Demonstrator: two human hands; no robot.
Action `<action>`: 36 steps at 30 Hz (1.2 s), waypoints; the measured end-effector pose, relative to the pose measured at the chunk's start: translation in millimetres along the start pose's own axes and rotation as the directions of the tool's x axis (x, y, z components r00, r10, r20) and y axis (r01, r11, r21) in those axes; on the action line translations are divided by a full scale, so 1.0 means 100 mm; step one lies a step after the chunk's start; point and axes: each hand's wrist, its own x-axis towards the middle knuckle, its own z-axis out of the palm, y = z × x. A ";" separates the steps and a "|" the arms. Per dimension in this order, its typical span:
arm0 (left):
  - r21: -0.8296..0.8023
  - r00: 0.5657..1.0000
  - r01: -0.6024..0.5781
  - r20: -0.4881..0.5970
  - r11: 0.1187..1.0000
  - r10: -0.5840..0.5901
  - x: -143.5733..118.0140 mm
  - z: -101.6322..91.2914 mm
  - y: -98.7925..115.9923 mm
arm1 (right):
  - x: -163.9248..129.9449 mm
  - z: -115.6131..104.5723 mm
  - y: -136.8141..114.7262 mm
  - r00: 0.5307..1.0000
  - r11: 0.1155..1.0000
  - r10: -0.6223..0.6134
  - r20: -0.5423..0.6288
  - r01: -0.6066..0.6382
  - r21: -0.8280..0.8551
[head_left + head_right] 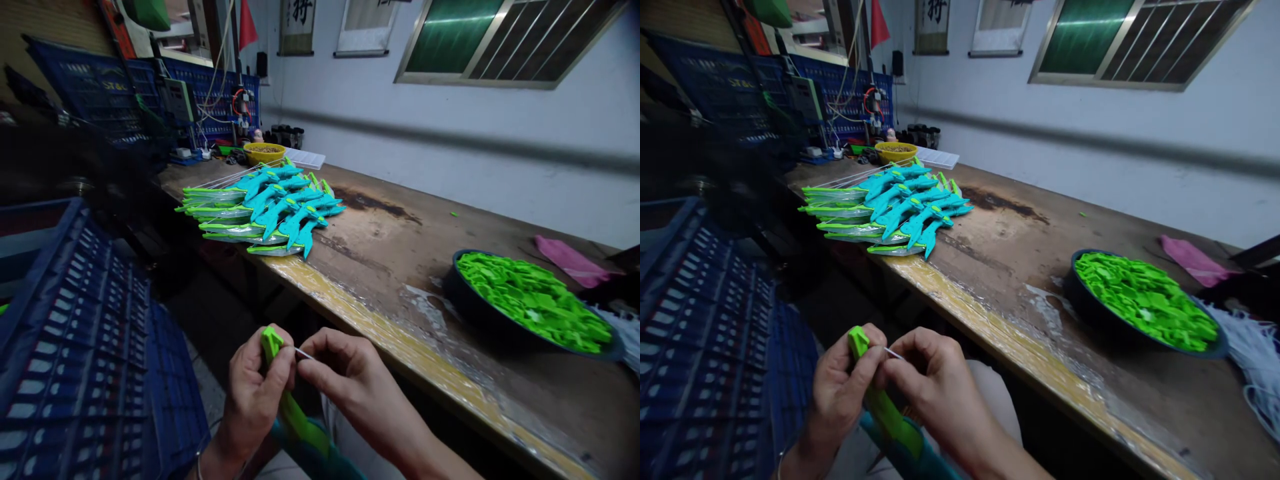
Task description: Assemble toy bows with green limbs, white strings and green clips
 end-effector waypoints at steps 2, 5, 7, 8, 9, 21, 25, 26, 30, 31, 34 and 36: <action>-0.011 0.999 0.007 0.036 1.000 -0.007 0.00 0.03 0.01 | -0.04 0.00 0.00 1.000 0.997 0.023 -0.012 -0.022 0.076; -0.030 0.997 0.017 0.073 0.999 -0.014 -0.02 0.06 0.05 | -0.08 0.03 0.00 0.998 0.981 0.042 -0.052 -0.031 0.190; -0.158 0.996 0.034 0.086 0.987 -0.021 -0.03 0.07 0.09 | -0.09 0.07 -0.03 0.996 0.978 0.016 -0.082 0.002 0.207; -0.265 0.994 0.051 0.107 0.963 -0.024 -0.04 0.07 0.12 | -0.10 0.08 -0.05 0.996 0.981 -0.015 -0.092 0.032 0.190; -0.379 0.991 0.072 0.133 0.923 -0.023 -0.05 0.06 0.15 | -0.10 0.10 -0.07 0.994 0.984 -0.053 -0.093 0.067 0.162; -0.790 0.974 0.204 0.226 0.579 -0.034 -0.20 0.02 0.22 | -0.12 0.31 -0.22 0.996 0.950 -0.055 0.071 0.031 0.309; -0.786 0.969 0.215 0.246 0.580 -0.025 -0.17 0.05 0.25 | -0.10 0.31 -0.25 0.997 0.932 -0.004 0.080 -0.025 0.362; -0.791 0.967 0.217 0.254 0.573 -0.016 -0.17 0.05 0.26 | -0.10 0.31 -0.25 0.997 0.929 0.004 0.080 -0.033 0.369; -0.796 0.968 0.195 0.251 0.573 0.019 -0.15 0.06 0.24 | -0.10 0.30 -0.27 0.996 0.925 0.009 0.085 -0.040 0.377; -0.791 0.972 0.179 0.236 0.586 0.022 -0.16 0.05 0.23 | -0.10 0.30 -0.27 0.996 0.928 0.010 0.084 -0.041 0.371; -0.756 0.986 0.122 0.166 0.643 0.008 -0.18 0.03 0.18 | -0.09 0.31 -0.26 0.996 0.935 0.016 0.092 -0.047 0.351; -0.728 0.991 0.101 0.130 0.678 -0.008 -0.19 0.02 0.15 | -0.09 0.31 -0.25 0.995 0.948 -0.003 0.097 -0.028 0.317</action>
